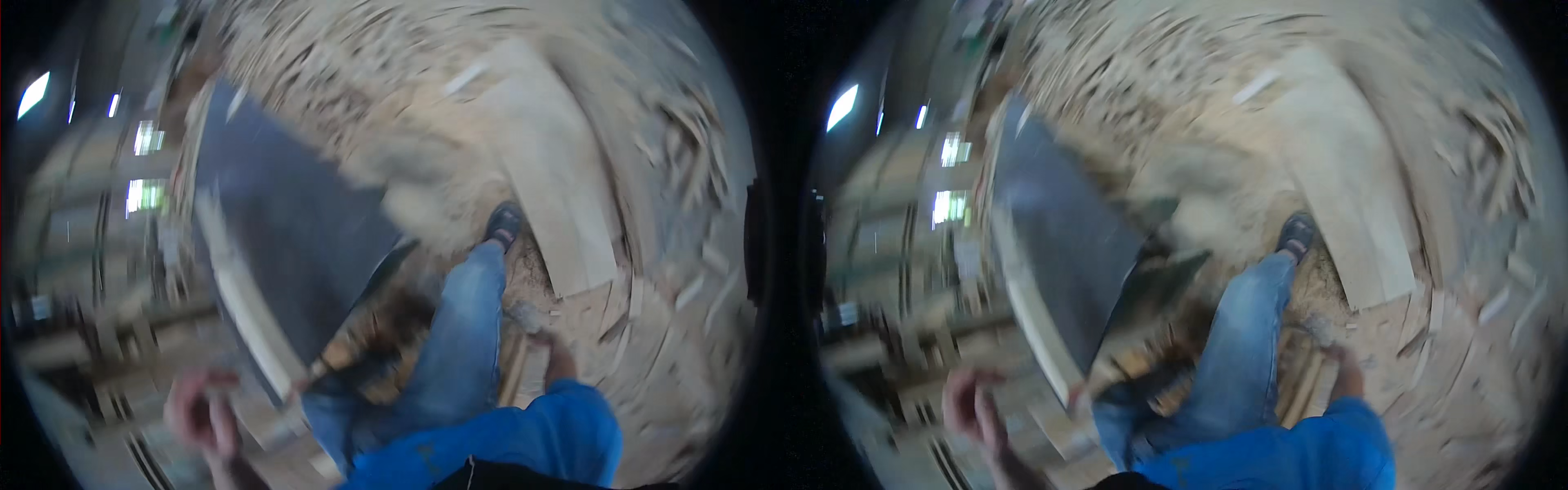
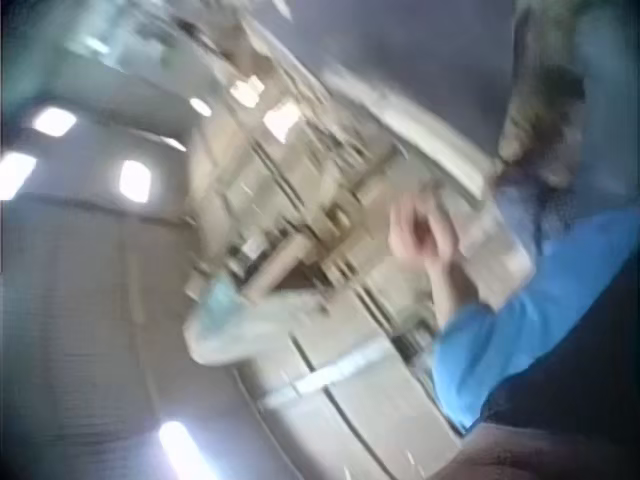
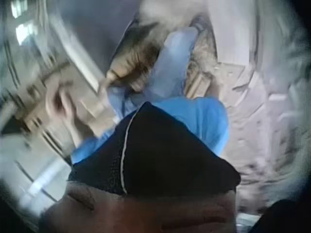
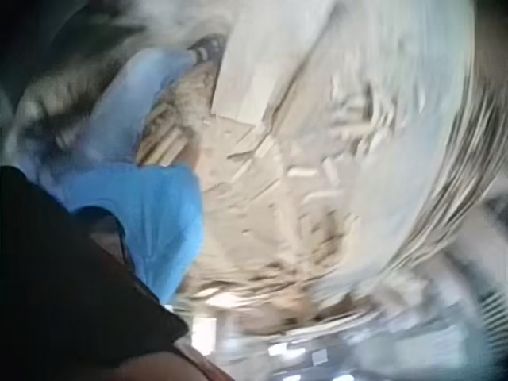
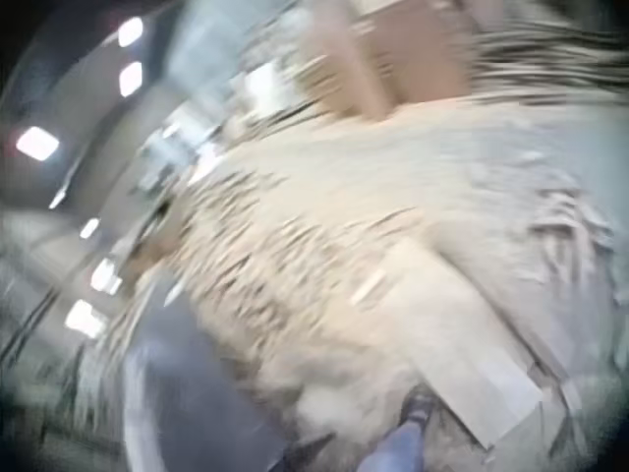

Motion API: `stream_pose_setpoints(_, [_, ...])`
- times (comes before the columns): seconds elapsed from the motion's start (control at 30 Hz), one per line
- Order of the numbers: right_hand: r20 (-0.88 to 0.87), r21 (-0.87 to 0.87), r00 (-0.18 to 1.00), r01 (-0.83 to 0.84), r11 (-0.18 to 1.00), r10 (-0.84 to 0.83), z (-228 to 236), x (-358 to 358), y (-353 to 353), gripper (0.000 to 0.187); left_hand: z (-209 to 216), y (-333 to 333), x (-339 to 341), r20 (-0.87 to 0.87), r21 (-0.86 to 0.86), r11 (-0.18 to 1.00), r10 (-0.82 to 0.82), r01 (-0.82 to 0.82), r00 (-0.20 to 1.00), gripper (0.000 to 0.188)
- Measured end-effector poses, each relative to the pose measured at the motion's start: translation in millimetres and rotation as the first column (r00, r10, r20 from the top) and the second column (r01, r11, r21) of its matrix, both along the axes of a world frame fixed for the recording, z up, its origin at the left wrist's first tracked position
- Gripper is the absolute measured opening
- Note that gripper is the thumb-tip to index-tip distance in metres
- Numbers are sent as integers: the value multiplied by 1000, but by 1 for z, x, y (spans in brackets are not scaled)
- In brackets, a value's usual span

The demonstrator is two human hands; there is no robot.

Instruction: Cutting intricate shapes into a wooden board using a vertical band saw in a workshop.

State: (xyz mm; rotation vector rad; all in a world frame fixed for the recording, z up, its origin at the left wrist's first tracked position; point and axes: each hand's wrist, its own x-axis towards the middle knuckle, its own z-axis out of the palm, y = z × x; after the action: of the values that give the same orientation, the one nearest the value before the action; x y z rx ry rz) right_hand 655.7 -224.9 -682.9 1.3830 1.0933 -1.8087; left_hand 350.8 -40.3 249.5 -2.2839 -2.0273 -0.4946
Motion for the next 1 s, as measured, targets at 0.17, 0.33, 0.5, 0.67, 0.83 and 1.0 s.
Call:
stream_pose_setpoints(0.17, [-681,226,698,490,842,-223,75,0,-191,51,-60,-106,-108,82,-62,877,481,-477,873,15])
stream_pose_setpoints(0.33, [-109,-154,787,590,793,-607,248,-46,-53,48,-83,-200,-153,160,130,728,654,-673,739,26])
stream_pose_setpoints(0.5, [-347,668,728,634,389,-591,488,-66,136,42,-123,-250,-235,527,-55,621,683,-782,506,40])
stream_pose_setpoints(0.67, [-709,704,690,682,-200,-142,727,-192,139,22,-158,-202,-228,739,-149,877,406,-457,537,68])
stream_pose_setpoints(0.83, [-537,830,791,558,14,292,777,-307,136,58,-168,-183,-223,520,-161,940,339,-299,784,126])
stream_pose_setpoints(1.0, [-383,919,806,384,95,451,748,-357,136,77,-178,-171,-231,518,-75,956,280,-283,808,137])
